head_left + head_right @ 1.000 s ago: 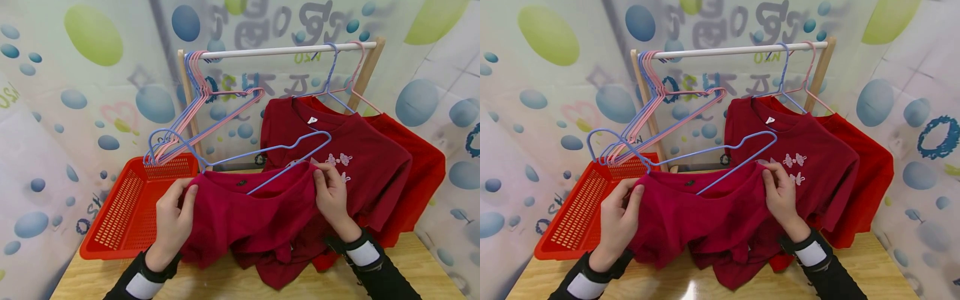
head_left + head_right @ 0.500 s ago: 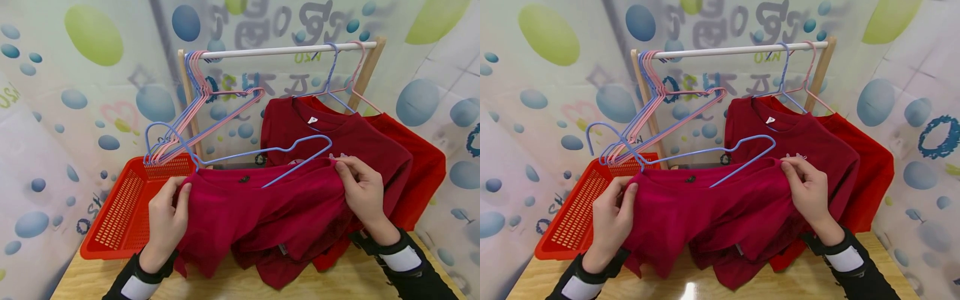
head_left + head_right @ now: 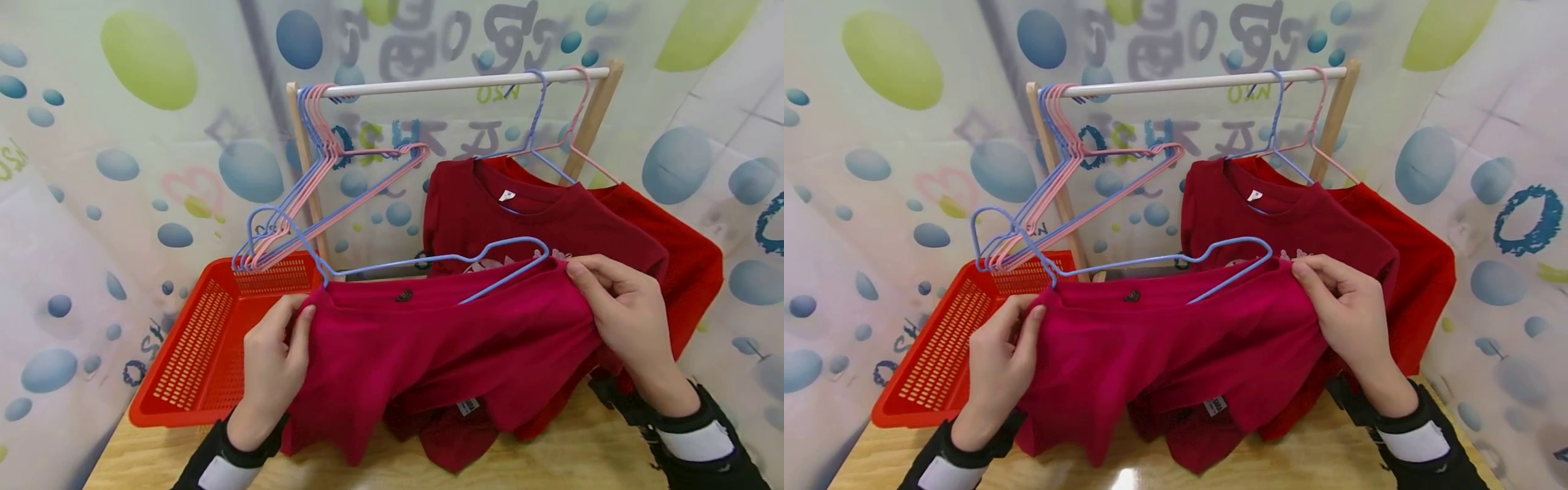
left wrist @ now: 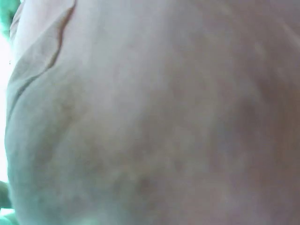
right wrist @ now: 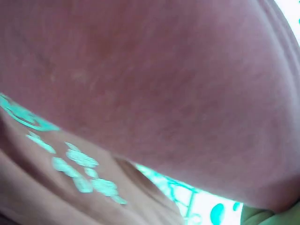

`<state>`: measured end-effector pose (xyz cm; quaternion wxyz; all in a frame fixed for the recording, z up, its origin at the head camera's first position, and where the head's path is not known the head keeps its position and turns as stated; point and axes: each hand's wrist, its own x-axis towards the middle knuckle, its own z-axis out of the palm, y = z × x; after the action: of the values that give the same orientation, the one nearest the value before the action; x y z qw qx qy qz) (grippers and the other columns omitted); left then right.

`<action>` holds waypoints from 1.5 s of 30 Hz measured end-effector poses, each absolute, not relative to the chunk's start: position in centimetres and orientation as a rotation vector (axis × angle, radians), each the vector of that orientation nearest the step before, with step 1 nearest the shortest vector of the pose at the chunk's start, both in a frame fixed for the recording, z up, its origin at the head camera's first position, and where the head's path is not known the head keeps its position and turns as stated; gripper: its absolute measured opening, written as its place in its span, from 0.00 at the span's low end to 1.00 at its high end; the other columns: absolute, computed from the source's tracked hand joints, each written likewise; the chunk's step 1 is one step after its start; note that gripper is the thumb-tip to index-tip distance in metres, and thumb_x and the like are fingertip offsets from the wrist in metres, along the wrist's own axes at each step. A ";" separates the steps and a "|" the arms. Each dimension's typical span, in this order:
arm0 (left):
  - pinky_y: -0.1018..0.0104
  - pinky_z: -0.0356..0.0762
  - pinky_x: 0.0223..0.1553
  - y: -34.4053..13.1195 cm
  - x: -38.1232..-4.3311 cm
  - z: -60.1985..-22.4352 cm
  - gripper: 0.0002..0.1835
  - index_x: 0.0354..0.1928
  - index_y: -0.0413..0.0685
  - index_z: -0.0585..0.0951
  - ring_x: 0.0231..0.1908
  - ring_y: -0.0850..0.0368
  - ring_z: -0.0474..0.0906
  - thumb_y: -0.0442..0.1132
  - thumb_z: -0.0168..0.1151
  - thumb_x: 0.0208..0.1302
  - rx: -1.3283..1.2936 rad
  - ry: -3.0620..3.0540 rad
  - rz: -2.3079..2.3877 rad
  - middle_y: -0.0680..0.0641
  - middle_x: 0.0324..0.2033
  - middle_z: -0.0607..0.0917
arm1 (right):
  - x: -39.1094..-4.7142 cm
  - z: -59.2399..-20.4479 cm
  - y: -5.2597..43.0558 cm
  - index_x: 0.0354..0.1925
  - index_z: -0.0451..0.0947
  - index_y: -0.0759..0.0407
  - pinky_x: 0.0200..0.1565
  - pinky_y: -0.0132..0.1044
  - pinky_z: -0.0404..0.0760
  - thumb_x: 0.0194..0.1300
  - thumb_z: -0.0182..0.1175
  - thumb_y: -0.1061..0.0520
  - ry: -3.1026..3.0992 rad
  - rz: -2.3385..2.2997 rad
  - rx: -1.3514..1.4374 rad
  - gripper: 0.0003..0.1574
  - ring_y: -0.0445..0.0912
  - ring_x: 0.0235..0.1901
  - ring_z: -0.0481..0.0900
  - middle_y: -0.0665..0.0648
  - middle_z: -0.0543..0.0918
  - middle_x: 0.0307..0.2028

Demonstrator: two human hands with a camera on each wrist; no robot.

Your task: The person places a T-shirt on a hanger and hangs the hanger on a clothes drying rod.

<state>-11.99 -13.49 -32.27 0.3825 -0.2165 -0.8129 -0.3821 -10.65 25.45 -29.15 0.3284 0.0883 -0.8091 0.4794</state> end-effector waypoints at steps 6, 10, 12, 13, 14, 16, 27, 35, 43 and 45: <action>0.68 0.76 0.34 -13.4 -12.1 -33.0 0.05 0.39 0.37 0.80 0.33 0.60 0.75 0.28 0.62 0.60 -0.618 -2.035 -0.832 0.47 0.32 0.81 | -10.6 -30.5 25.7 0.40 0.82 0.58 0.17 0.33 0.58 0.66 0.59 0.62 -2.150 1.267 0.157 0.06 0.39 0.16 0.61 0.50 0.65 0.13; 0.67 0.75 0.32 -13.3 -12.2 -33.3 0.06 0.39 0.36 0.80 0.32 0.59 0.74 0.27 0.63 0.59 -0.650 -2.002 -0.781 0.46 0.31 0.80 | -10.7 -30.7 25.8 0.40 0.82 0.59 0.17 0.34 0.59 0.66 0.59 0.61 -2.160 1.285 0.143 0.06 0.39 0.17 0.62 0.50 0.66 0.13; 0.67 0.75 0.31 -13.3 -12.2 -33.4 0.06 0.39 0.35 0.80 0.31 0.59 0.74 0.27 0.63 0.59 -0.663 -1.989 -0.766 0.46 0.30 0.80 | -10.7 -30.7 25.8 0.40 0.82 0.59 0.17 0.34 0.57 0.66 0.59 0.61 -2.159 1.296 0.146 0.06 0.39 0.16 0.61 0.50 0.65 0.13; 0.67 0.75 0.31 -13.3 -12.2 -33.5 0.06 0.38 0.35 0.80 0.31 0.58 0.73 0.27 0.63 0.59 -0.668 -1.986 -0.759 0.46 0.30 0.80 | -10.7 -30.7 25.9 0.40 0.81 0.60 0.16 0.34 0.57 0.66 0.59 0.61 -2.155 1.301 0.151 0.06 0.39 0.16 0.60 0.50 0.64 0.13; 0.67 0.74 0.31 -13.3 -12.2 -33.5 0.06 0.38 0.34 0.80 0.31 0.58 0.73 0.27 0.63 0.59 -0.672 -1.984 -0.755 0.46 0.29 0.80 | -10.6 -30.7 25.9 0.40 0.81 0.60 0.16 0.35 0.56 0.66 0.59 0.62 -2.152 1.307 0.154 0.06 0.39 0.15 0.59 0.49 0.64 0.13; 0.67 0.74 0.30 -13.2 -12.2 -33.6 0.06 0.38 0.34 0.81 0.30 0.58 0.73 0.27 0.63 0.59 -0.678 -1.981 -0.750 0.46 0.29 0.80 | -10.6 -30.8 25.9 0.39 0.81 0.60 0.15 0.35 0.55 0.66 0.59 0.62 -2.146 1.324 0.164 0.05 0.40 0.15 0.58 0.49 0.63 0.13; 0.66 0.73 0.28 -13.2 -12.3 -33.7 0.07 0.39 0.34 0.81 0.29 0.58 0.71 0.28 0.63 0.58 -0.713 -1.991 -0.701 0.46 0.28 0.79 | -10.6 -31.5 26.2 0.41 0.82 0.57 0.17 0.34 0.61 0.67 0.58 0.62 -2.164 1.363 0.170 0.07 0.39 0.16 0.64 0.50 0.68 0.14; 0.68 0.70 0.27 -13.0 -12.3 -34.2 0.07 0.39 0.34 0.82 0.29 0.58 0.69 0.28 0.63 0.58 -0.735 -1.988 -0.695 0.46 0.27 0.79 | -11.0 -32.4 26.0 0.42 0.84 0.59 0.20 0.30 0.66 0.65 0.60 0.63 -2.161 1.351 0.132 0.09 0.39 0.19 0.69 0.49 0.76 0.18; 0.67 0.70 0.27 -12.8 -12.2 -34.7 0.09 0.40 0.36 0.83 0.29 0.59 0.68 0.28 0.65 0.57 -0.718 -2.021 -0.711 0.47 0.28 0.79 | -12.0 -33.9 25.2 0.41 0.85 0.65 0.23 0.26 0.64 0.61 0.64 0.65 -2.161 1.207 0.169 0.09 0.36 0.21 0.68 0.46 0.79 0.21; 0.69 0.69 0.28 -12.7 -12.1 -34.8 0.09 0.40 0.37 0.83 0.29 0.59 0.68 0.29 0.64 0.57 -0.721 -2.018 -0.712 0.48 0.28 0.79 | -12.0 -34.2 24.9 0.40 0.85 0.65 0.25 0.25 0.66 0.60 0.64 0.66 -2.152 1.195 0.198 0.08 0.36 0.22 0.68 0.46 0.80 0.23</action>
<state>-12.11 -12.67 -34.78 0.4275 -0.2887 -0.8078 -0.2851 -11.99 24.93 -34.15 0.3298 0.0757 -0.8227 0.4568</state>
